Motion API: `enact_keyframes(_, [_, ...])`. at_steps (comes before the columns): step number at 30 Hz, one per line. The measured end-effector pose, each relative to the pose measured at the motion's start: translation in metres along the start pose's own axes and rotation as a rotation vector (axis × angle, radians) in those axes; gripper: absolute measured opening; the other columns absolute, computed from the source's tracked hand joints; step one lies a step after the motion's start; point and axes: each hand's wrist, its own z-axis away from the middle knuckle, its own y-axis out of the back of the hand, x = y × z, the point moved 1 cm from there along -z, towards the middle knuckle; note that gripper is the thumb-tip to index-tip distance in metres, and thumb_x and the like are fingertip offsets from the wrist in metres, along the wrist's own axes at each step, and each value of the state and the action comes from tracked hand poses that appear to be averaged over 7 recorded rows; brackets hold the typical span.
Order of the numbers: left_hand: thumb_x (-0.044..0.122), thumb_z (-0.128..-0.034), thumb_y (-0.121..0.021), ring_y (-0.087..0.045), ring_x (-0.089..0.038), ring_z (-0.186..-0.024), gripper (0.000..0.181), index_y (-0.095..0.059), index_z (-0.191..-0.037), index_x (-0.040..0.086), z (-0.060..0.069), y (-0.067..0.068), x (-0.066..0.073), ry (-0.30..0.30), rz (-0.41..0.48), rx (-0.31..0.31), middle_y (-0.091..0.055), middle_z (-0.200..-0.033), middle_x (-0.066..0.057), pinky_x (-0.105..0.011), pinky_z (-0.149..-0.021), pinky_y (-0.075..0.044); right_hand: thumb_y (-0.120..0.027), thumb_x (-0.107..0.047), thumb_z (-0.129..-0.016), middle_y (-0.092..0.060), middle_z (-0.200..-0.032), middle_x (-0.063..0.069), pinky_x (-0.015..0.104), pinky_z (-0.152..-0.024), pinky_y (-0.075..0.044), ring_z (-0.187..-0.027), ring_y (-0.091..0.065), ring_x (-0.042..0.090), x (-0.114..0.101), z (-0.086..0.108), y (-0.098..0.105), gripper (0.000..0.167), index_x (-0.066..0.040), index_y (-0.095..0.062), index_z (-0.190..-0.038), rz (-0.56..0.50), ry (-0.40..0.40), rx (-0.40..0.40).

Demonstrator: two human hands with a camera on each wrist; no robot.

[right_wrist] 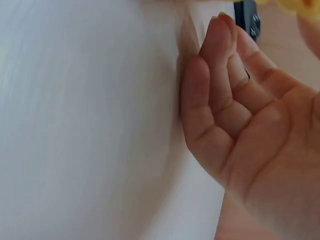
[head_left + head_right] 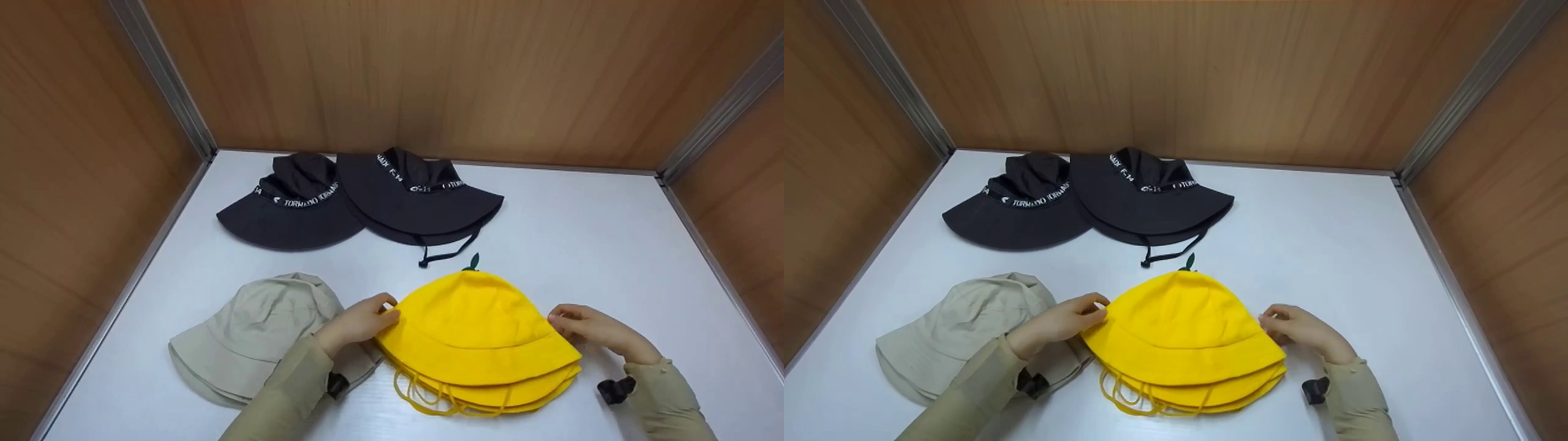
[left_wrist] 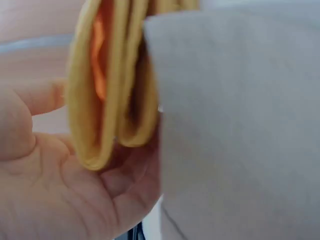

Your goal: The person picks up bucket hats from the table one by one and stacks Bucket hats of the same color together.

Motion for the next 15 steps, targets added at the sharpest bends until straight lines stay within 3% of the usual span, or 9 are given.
enact_keyframes(4, [0.025, -0.0983, -0.049, -0.056, -0.022, -0.089, 0.028, -0.057, -0.116, 0.005, 0.0, 0.002, -0.001, -0.048, 0.181, 0.11, -0.062, -0.103, -0.013, -0.037, -0.082, -0.047, -0.042, -0.028, -0.102, -0.061, -0.092, 0.002, 0.024, -0.076, -0.053, -0.081, -0.061, 0.011, 0.017, 0.006, 0.005, 0.034, 0.003, -0.052, -0.112, -0.192, 0.012, 0.062])
enact_keyframes(8, [0.021, -0.0987, -0.048, -0.058, -0.025, -0.095, 0.029, -0.055, -0.116, -0.001, -0.003, 0.001, -0.006, -0.066, 0.375, 0.198, -0.062, -0.105, -0.016, -0.039, -0.089, -0.047, -0.039, -0.027, -0.103, -0.061, -0.093, -0.003, 0.022, -0.078, -0.053, -0.083, -0.06, 0.007, 0.032, 0.012, 0.005, 0.027, -0.007, -0.055, -0.112, -0.428, 0.068, 0.113])
enact_keyframes(11, [0.022, -0.0985, -0.048, -0.059, -0.025, -0.1, 0.03, -0.055, -0.116, -0.002, -0.006, -0.001, -0.011, -0.053, 0.494, 0.22, -0.062, -0.108, -0.017, -0.042, -0.094, -0.046, -0.037, -0.025, -0.103, -0.062, -0.093, -0.004, 0.021, -0.079, -0.053, -0.085, -0.06, 0.007, 0.04, 0.015, 0.0, 0.024, -0.013, -0.057, -0.11, -0.589, 0.124, 0.173])
enact_keyframes(15, [0.022, -0.0989, -0.048, -0.059, -0.021, -0.096, 0.03, -0.055, -0.115, -0.003, -0.008, -0.004, -0.018, -0.052, 0.657, 0.218, -0.062, -0.104, -0.013, -0.037, -0.093, -0.046, -0.035, -0.021, -0.104, -0.064, -0.094, -0.002, 0.021, -0.08, -0.053, -0.087, -0.061, 0.008, 0.047, 0.019, -0.006, 0.025, -0.014, -0.059, -0.108, -0.755, 0.193, 0.289])
